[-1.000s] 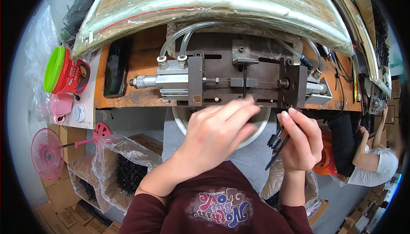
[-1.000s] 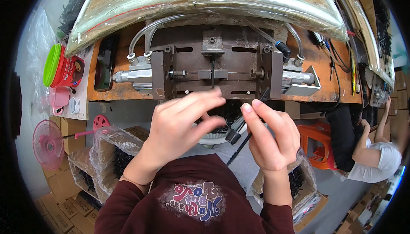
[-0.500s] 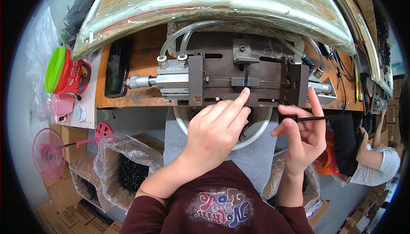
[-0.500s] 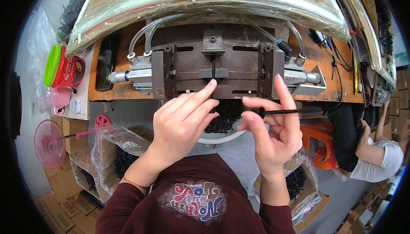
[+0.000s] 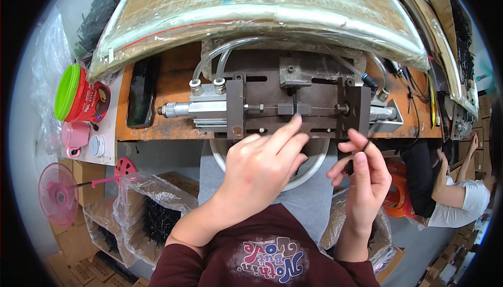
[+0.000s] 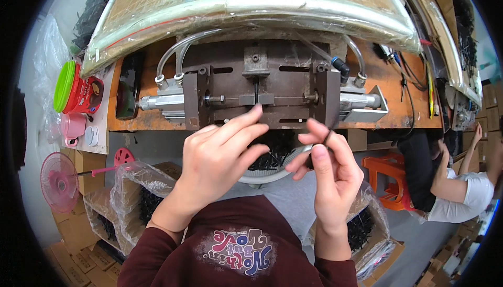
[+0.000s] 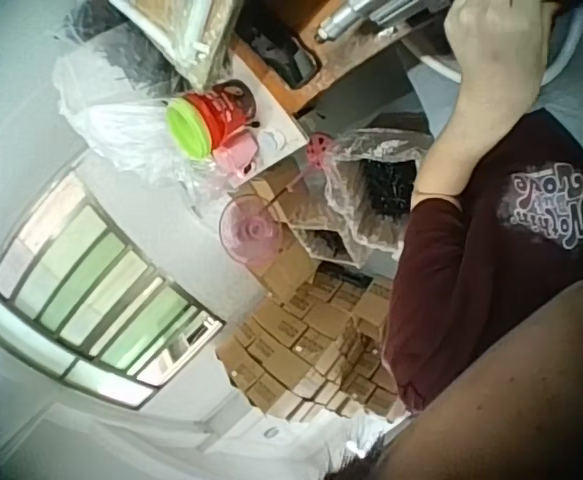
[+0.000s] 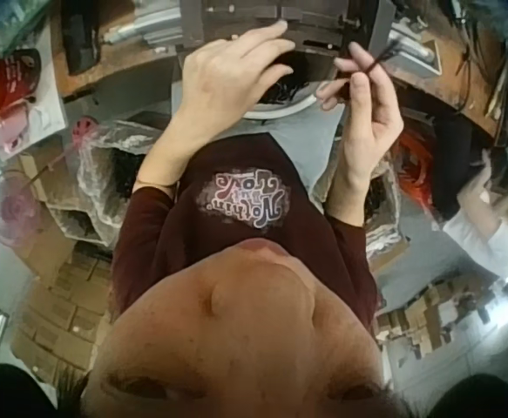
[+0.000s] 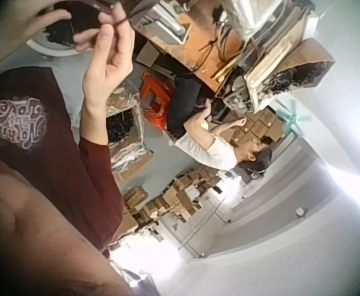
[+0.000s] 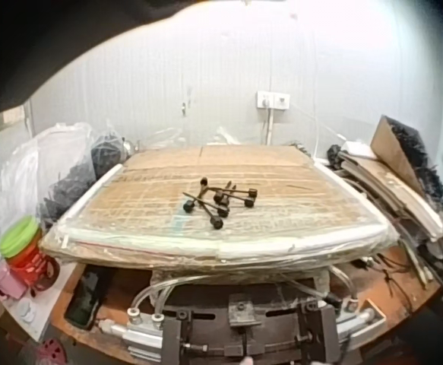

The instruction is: Assembling small black plastic components using a workbench machine.

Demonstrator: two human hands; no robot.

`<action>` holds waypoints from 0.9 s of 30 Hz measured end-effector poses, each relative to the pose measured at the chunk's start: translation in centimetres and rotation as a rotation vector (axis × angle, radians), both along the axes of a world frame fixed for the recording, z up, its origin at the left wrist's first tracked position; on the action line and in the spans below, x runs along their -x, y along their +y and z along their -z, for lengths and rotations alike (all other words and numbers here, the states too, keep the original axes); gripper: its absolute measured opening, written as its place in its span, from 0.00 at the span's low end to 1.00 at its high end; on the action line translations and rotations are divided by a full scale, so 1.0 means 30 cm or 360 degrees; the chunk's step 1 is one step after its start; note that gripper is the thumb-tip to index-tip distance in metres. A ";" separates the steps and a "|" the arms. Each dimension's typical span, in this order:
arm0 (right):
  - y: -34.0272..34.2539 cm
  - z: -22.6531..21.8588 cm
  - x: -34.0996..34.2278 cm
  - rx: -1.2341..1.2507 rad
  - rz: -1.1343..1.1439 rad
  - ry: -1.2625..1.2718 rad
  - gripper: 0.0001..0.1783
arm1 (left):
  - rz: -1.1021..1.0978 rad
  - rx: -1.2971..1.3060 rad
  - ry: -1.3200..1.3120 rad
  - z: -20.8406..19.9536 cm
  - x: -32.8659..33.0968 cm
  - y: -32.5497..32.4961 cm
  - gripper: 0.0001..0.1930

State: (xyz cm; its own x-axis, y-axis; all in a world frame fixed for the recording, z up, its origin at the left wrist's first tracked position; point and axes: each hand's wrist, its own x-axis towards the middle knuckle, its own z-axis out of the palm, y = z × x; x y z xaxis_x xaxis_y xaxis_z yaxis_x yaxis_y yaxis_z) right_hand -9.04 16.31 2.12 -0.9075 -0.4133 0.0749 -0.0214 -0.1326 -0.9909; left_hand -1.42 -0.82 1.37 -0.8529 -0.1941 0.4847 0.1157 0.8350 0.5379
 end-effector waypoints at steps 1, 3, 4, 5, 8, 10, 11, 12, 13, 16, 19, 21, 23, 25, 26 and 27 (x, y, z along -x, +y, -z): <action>-0.013 -0.021 -0.006 0.0075 0.0045 -0.0058 0.11 | 0.0065 -0.0191 0.0030 -0.026 -0.011 -0.005 0.11; -0.011 -0.013 -0.001 0.0164 0.0060 0.0006 0.10 | 0.0386 -0.0669 0.0325 -0.108 -0.053 -0.026 0.13; -0.001 0.003 0.002 0.0199 0.0084 0.0031 0.09 | 0.0571 -0.0954 0.0345 -0.171 -0.086 -0.052 0.14; 0.000 0.025 0.017 0.0241 -0.0044 0.0144 0.10 | 0.0425 -0.1453 0.0540 -0.242 -0.139 -0.009 0.11; -0.015 0.040 0.018 0.0226 -0.0074 0.0132 0.12 | 0.0525 -0.2307 0.0704 -0.386 -0.187 0.020 0.11; -0.028 0.049 0.023 0.0261 -0.0176 0.0155 0.17 | 0.0312 -0.2669 0.0231 -0.458 -0.209 0.023 0.09; -0.054 0.038 0.007 0.0191 -0.0228 0.0163 0.18 | 0.0158 -0.2824 0.0044 -0.523 -0.225 0.024 0.09; -0.070 0.027 -0.003 0.0120 -0.0276 0.0173 0.20 | 0.0415 -0.2834 0.0200 -0.505 -0.223 0.022 0.09; -0.072 0.030 -0.007 0.0016 -0.0368 0.0269 0.20 | 0.0684 -0.2845 0.0341 -0.486 -0.217 0.019 0.08; -0.072 0.040 -0.020 -0.0302 -0.0292 0.0581 0.18 | 0.1342 -0.2610 0.0763 -0.358 -0.201 0.012 0.08; -0.062 0.089 0.013 -0.0548 -0.0187 0.1069 0.17 | 0.1203 -0.2792 0.0282 -0.380 -0.240 -0.036 0.08; -0.089 0.088 0.033 -0.0637 -0.0184 0.1415 0.18 | 0.0907 -0.2965 -0.0162 -0.476 -0.220 -0.067 0.08; -0.135 0.055 0.029 -0.0667 -0.0334 0.1547 0.16 | 0.1198 -0.2626 0.0369 -0.410 -0.236 -0.026 0.08; -0.138 0.066 0.037 -0.0801 -0.0385 0.1666 0.13 | 0.1451 -0.2525 0.0607 -0.325 -0.210 -0.012 0.08; -0.141 0.064 0.036 -0.0893 -0.0362 0.1726 0.13 | 0.1507 -0.2561 0.0606 -0.311 -0.205 -0.018 0.08; -0.143 0.059 0.034 -0.0984 -0.0340 0.1785 0.12 | 0.1563 -0.2595 0.0605 -0.301 -0.200 -0.024 0.08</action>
